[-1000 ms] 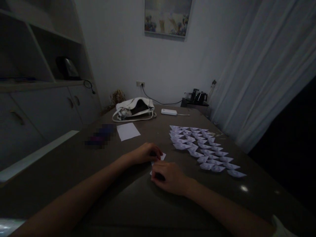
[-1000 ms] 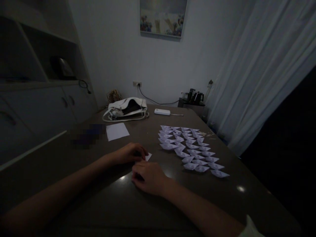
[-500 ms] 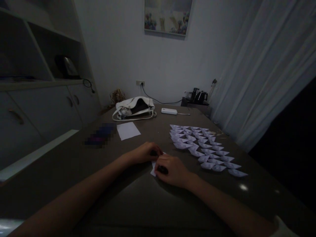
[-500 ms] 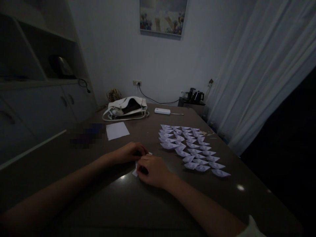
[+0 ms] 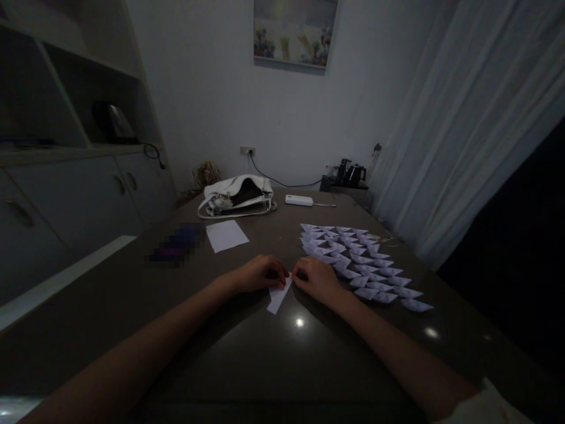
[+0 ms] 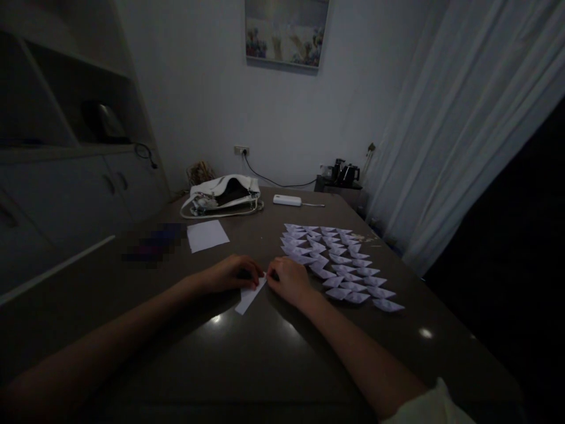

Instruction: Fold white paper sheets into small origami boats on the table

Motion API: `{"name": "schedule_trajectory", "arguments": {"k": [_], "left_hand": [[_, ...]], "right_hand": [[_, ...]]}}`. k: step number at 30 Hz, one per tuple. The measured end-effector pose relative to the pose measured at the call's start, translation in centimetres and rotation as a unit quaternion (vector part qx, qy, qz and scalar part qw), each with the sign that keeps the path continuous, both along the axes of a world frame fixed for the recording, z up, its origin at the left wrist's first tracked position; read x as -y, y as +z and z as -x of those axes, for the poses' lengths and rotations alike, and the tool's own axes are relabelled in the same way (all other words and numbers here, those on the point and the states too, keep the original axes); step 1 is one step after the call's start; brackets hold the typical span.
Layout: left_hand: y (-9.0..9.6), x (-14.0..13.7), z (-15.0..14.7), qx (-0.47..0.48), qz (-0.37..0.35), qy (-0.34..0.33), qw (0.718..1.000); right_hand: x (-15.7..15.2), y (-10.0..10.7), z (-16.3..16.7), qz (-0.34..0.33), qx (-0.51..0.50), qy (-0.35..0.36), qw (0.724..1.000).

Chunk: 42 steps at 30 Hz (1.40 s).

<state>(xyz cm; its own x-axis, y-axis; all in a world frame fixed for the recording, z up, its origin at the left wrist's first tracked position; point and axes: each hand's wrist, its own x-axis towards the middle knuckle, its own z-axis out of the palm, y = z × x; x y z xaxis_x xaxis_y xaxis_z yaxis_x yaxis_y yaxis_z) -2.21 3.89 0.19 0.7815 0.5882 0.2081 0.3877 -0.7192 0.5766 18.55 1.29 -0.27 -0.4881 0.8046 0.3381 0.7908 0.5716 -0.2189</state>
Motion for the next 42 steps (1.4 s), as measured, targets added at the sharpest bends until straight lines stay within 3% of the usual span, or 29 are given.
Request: {"name": "schedule_trajectory", "arguments": {"k": [11,21,42], "left_hand": [[0.3,0.0,-0.2,0.003,0.011,-0.016,1.000],[-0.5,-0.4,0.0,0.004,0.004,-0.012,1.000],[-0.5,-0.5,0.0,0.008,0.010,-0.016,1.000]], "right_hand": [[0.2,-0.4,0.5,-0.014,-0.011,-0.093,0.995],[0.4,-0.9,0.5,-0.024,-0.002,0.001,1.000],[0.1,-1.2,0.5,-0.024,0.000,0.009,1.000]]}}
